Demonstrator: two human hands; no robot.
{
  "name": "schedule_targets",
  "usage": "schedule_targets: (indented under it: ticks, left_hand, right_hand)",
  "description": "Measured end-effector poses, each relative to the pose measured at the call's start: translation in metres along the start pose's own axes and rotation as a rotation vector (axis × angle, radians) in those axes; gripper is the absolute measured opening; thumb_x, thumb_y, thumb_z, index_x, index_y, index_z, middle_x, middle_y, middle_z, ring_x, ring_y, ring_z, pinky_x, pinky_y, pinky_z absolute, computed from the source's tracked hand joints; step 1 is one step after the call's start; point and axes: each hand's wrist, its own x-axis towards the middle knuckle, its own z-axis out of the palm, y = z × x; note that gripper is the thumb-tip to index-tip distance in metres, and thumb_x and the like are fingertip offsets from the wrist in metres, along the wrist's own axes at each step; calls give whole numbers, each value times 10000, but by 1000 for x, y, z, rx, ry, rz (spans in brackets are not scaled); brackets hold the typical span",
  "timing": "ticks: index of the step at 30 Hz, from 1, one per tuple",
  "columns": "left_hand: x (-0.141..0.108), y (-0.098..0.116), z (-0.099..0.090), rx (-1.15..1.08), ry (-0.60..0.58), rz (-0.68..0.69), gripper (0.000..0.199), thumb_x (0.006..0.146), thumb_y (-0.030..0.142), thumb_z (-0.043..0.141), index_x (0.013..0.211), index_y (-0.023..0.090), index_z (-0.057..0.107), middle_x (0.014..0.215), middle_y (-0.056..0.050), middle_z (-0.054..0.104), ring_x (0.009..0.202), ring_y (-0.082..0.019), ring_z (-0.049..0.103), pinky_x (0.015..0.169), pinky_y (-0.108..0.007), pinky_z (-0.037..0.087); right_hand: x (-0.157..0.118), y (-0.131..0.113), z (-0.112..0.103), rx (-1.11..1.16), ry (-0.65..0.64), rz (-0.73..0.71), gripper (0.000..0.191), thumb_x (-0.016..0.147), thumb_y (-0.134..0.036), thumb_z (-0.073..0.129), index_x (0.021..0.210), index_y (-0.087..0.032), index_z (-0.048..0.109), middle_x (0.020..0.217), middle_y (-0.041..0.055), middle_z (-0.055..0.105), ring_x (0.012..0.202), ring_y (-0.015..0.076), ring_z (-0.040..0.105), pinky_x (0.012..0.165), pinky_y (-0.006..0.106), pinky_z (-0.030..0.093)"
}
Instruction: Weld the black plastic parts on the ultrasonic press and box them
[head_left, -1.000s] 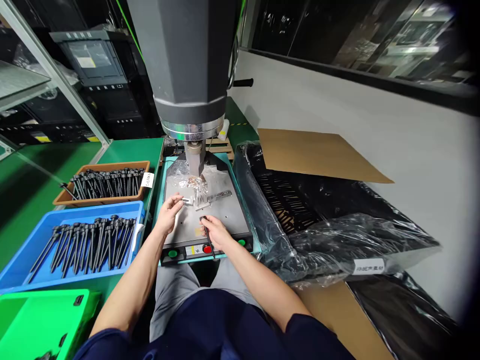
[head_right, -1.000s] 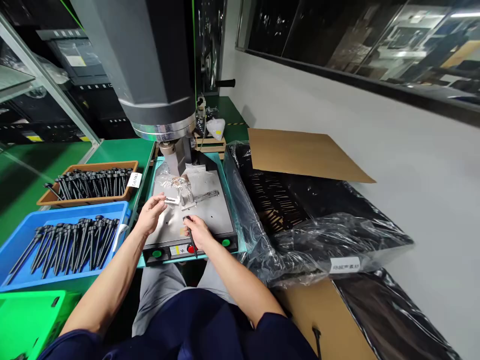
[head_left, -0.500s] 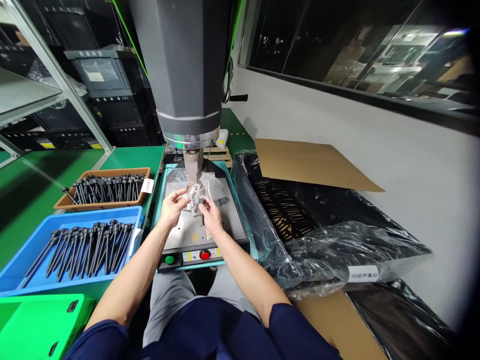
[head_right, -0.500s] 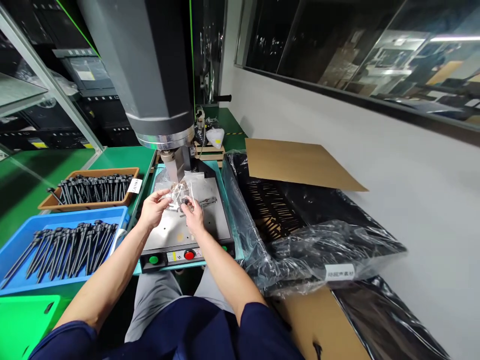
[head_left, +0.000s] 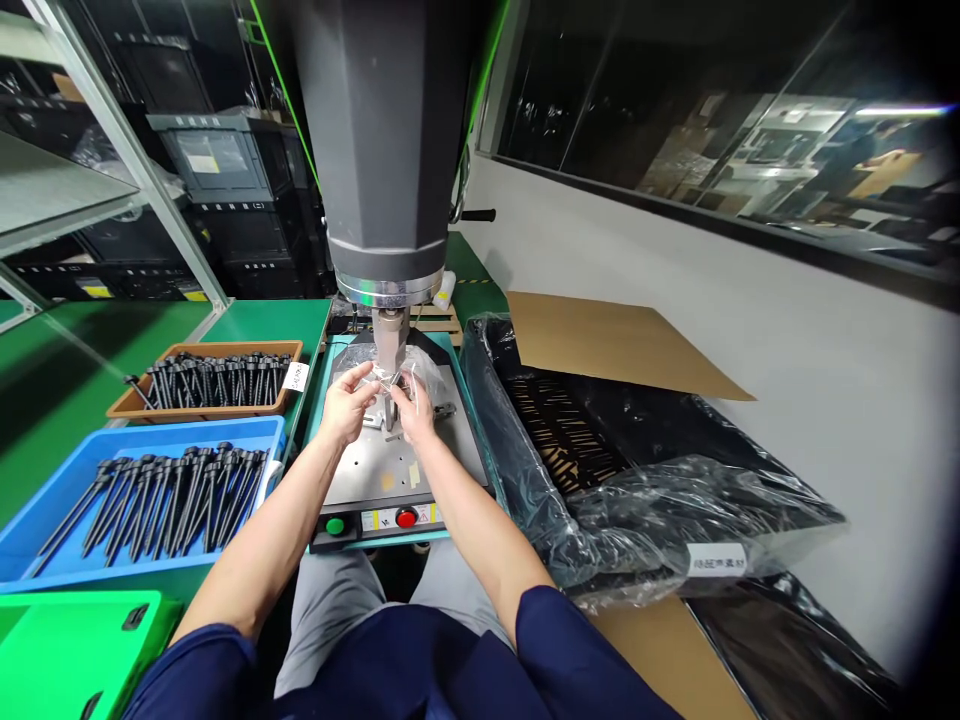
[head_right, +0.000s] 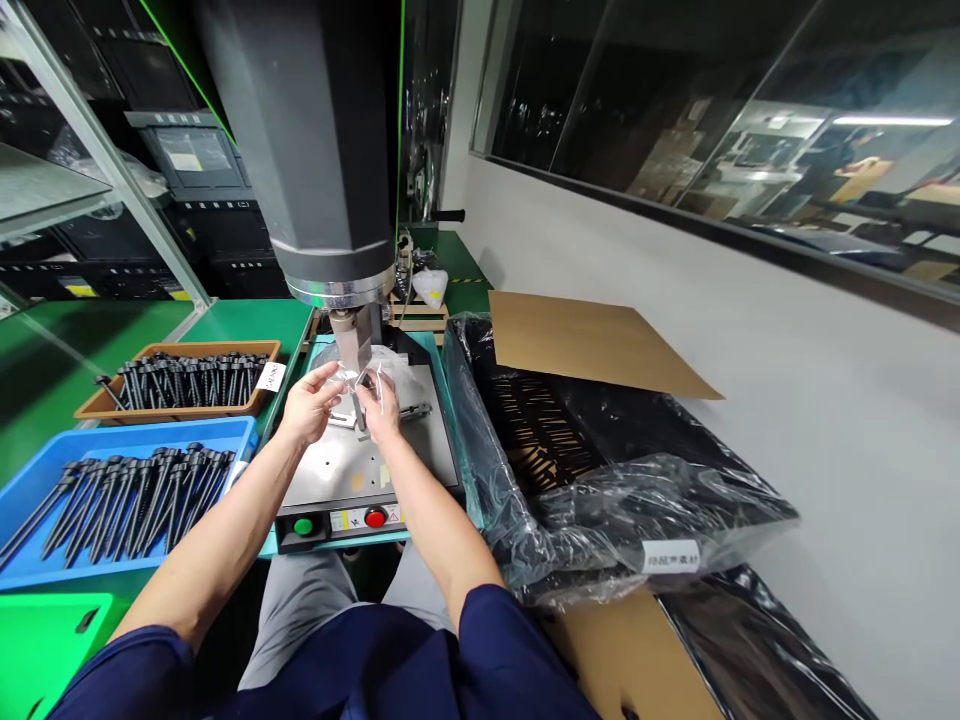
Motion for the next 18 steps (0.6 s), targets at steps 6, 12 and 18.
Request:
schedule_targets:
  ticks: [6, 12, 18]
  left_hand:
    - [5, 1, -2, -24, 3, -8, 597, 512, 252, 872, 1069, 146, 686, 1194, -119, 655, 668, -96, 613, 529, -216, 396]
    - [5, -2, -6, -15, -8, -15, 571, 520, 236, 868, 1058, 152, 695, 1259, -124, 628, 648, -77, 605, 526, -212, 397]
    - [4, -6, -8, 46, -13, -21, 596, 533, 273, 864, 1086, 138, 688, 1214, -129, 657, 677, -94, 603, 547, -213, 427]
  right_hand:
    - [13, -9, -2, -39, -29, -32, 437, 734, -315, 709, 1147, -208, 616, 1180, 53, 662, 1115, 239, 588, 1032, 393, 420]
    - [20, -24, -13, -231, -187, -144, 273, 830, -366, 622, 1055, -227, 685, 1168, 42, 680, 1159, 240, 563, 1063, 379, 372]
    - [27, -16, -12, -127, -133, 7, 353, 716, -333, 759, 1034, -207, 671, 1046, 46, 710, 1067, 242, 605, 990, 390, 440]
